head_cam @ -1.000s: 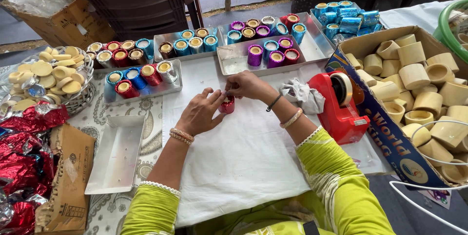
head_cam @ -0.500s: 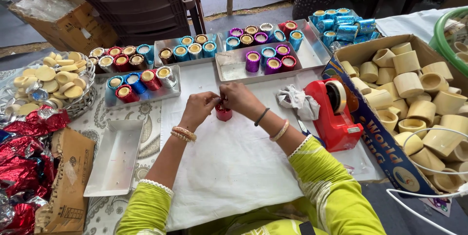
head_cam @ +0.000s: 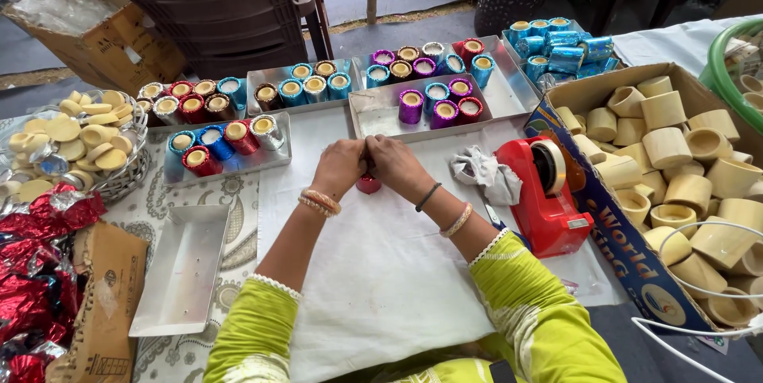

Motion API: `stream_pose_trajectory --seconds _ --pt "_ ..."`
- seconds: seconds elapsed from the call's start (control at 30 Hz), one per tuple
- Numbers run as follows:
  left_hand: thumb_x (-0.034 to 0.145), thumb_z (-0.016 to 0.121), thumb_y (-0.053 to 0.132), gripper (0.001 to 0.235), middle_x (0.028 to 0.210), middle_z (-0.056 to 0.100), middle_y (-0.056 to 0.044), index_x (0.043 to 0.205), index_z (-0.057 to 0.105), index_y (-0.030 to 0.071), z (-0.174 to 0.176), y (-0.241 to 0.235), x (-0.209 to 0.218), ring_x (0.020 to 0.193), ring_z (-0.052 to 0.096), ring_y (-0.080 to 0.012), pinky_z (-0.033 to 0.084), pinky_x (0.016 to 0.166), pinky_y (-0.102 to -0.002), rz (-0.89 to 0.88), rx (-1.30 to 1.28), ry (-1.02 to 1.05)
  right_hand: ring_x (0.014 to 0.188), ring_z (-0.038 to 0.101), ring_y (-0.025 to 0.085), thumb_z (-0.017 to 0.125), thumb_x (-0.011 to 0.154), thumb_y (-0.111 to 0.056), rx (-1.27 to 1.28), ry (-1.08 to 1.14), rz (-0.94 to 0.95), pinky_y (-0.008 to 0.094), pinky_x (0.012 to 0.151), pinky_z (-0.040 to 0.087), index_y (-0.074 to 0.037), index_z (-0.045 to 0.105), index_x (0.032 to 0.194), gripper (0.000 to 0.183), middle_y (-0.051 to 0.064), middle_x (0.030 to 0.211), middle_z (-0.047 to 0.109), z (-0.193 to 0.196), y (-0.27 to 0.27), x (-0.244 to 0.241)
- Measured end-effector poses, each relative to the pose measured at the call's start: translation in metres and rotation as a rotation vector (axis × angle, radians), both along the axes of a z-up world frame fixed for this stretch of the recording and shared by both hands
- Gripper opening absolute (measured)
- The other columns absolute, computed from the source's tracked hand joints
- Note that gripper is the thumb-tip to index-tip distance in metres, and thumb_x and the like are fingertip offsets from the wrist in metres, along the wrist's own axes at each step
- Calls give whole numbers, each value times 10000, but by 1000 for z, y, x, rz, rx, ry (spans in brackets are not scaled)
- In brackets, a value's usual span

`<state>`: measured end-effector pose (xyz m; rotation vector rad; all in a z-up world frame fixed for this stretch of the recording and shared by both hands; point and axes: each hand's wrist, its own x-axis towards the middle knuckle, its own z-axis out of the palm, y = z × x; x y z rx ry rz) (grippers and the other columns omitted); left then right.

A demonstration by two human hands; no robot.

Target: The person wraps small, cylindrical candle holders with shiny metallic foil. They pick up a holder, cover it with a sheet of foil, and fold the edges to create a neat, cylindrical package. The finished items are placed on a tray alongside other wrapped candles.

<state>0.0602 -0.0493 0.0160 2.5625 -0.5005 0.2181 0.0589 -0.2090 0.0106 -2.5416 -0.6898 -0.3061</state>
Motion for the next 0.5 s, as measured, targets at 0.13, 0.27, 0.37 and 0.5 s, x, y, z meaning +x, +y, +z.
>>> stream_pose_trajectory --seconds 0.13,0.27,0.37,0.5 --pt "803 711 46 94 888 723 -154 872 651 28 -9 -2 -3 876 696 -374 559 790 -480 -21 -27 -81 919 662 414 755 772 -108 43 -60 27 496 779 532 2 557 929 276 188 949 675 -1 -4 2" --pt "889 677 43 37 908 717 -153 889 640 46 -11 1 -5 897 701 -362 563 782 -476 -17 -29 -116 811 702 328 737 873 -169 126 122 173 437 720 560 -30 611 982 217 148 881 723 -6 -27 29" --pt "859 699 72 87 908 717 -152 893 629 35 -5 3 -9 887 702 -355 561 789 -473 -18 -34 -88 731 687 222 679 964 -201 183 293 245 371 664 556 -46 634 1056 186 104 850 728 14 -46 35" --pt "860 698 111 118 899 720 -145 923 631 36 0 5 -10 862 701 -351 563 796 -467 -24 -68 -25 692 625 149 677 991 -155 129 350 348 318 640 530 -54 676 1085 139 68 836 706 45 -58 26"
